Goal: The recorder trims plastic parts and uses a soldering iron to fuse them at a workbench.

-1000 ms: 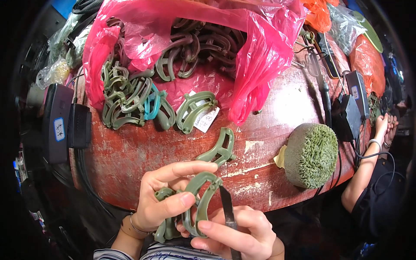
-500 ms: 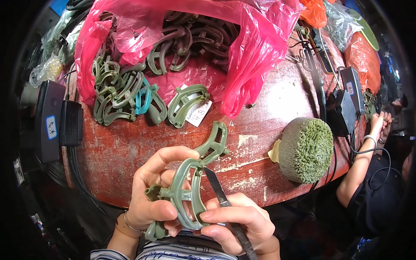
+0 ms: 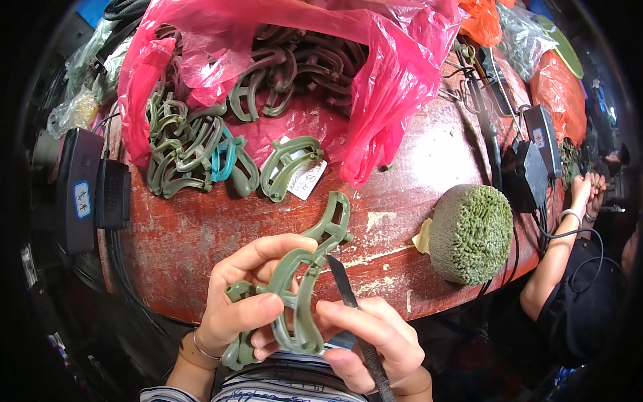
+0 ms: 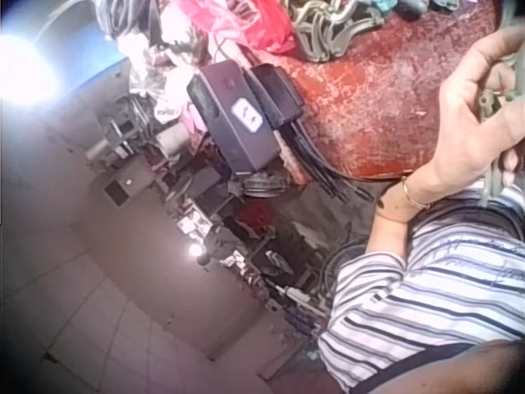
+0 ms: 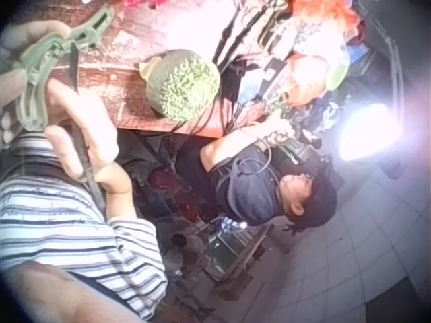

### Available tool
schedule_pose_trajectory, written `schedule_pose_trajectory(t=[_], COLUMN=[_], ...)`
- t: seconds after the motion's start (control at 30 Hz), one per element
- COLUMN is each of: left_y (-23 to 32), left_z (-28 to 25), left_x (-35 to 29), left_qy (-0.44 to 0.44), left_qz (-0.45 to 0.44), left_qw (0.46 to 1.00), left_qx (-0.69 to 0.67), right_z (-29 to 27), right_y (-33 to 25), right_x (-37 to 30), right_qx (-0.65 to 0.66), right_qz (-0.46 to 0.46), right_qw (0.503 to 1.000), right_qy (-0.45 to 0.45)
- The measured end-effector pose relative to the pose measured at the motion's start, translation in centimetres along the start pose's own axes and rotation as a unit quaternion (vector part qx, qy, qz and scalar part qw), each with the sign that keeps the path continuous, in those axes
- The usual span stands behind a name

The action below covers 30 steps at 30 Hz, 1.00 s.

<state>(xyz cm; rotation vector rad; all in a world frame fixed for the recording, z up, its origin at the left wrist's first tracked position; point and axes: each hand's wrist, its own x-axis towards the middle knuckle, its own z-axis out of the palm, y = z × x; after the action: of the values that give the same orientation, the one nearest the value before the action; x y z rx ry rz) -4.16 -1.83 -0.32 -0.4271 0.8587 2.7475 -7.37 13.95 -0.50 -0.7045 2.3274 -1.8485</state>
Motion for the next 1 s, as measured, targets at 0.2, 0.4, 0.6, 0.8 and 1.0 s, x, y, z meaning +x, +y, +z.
schedule_pose_trajectory(t=[0.2,0.4,0.6,0.8,1.0], left_y=[0.1,0.2,0.3,0.5,-0.2], left_z=[-0.1,-0.1,0.0,0.1,0.9], left_x=[-0.1,0.0,-0.1,-0.1,0.0], left_qy=[0.006,-0.009,0.003,0.002,0.07], left_qz=[-0.006,-0.025,-0.028,-0.028,0.03], left_qw=[1.0,0.999,0.999,1.0,0.994], left_qx=[-0.018,-0.023,-0.014,-0.001,0.08], right_z=[-0.2,-0.8,-0.2,-1.3,-0.3], right_y=[0.2,-0.5,-0.1,0.3,-0.1], right_x=[-1.4,0.1,0.0,0.6,0.4], right_qx=[0.062,0.022,0.035,0.038,-0.053], right_qz=[0.049,-0.018,0.019,-0.057,-0.097], right_qw=[0.997,0.999,0.999,0.997,0.994], right_qy=[0.026,-0.023,0.026,-0.045,-0.019])
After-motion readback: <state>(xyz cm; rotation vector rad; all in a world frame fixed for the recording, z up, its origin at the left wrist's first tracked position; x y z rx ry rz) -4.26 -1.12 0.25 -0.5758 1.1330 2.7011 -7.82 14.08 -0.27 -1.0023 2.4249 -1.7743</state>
